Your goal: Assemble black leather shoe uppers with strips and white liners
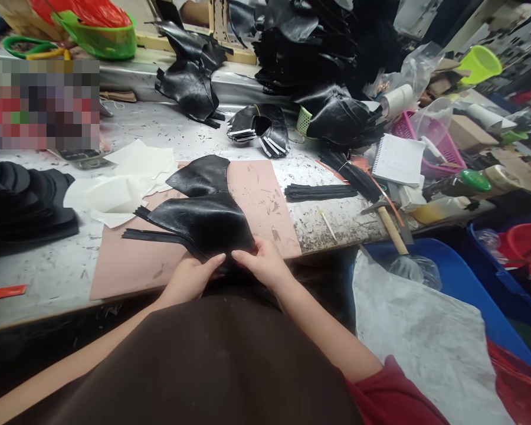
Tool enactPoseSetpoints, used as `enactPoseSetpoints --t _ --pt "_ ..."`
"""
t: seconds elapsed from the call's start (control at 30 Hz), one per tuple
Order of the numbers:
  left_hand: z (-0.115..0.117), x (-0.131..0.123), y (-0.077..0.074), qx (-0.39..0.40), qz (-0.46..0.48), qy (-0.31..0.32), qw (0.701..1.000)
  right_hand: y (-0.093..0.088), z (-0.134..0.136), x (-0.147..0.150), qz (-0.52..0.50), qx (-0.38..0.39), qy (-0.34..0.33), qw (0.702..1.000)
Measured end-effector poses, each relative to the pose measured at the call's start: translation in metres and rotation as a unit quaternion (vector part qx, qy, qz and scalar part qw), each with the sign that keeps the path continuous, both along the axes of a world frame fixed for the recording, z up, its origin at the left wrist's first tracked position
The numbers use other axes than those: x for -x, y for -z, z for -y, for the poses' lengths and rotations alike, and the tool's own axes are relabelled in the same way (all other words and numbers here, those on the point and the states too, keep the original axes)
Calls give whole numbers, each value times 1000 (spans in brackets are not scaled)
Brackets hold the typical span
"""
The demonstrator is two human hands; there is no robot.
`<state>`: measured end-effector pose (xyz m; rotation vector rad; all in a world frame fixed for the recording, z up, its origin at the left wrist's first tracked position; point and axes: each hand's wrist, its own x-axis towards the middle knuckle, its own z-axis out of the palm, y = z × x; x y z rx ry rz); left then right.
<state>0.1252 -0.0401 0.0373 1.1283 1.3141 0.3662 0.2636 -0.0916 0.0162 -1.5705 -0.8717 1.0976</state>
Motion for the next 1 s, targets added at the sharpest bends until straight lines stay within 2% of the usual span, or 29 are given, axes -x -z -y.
enactPoseSetpoints --t 0.07,0.2,0.33,0.47,0.57,0.67,0.83,1.0 --pt "1 -1 1 14 -1 -4 1000 -1 0 -1 -1 0 -7 1000" --pt "2 -3 -5 -13 22 -16 1000 -5 0 -1 -8 7 -9 1000" --pt "-1 -2 -10 -26 0 27 999 -7 0 0 -29 15 -12 999" --pt "-2 -1 -5 -48 -25 30 998 -8 0 0 -38 21 -20 999" --pt "2 -1 1 -65 -12 7 998 -8 0 0 -28 16 -17 999" --pt "4 -1 2 -53 7 -19 998 -9 -1 0 -19 10 -13 1000" --pt "1 -1 -2 -11 37 15 999 -10 -1 2 -13 0 -1 1000" --pt "0 -3 -3 -11 52 5 999 -10 -1 4 -4 -8 -5 1000"
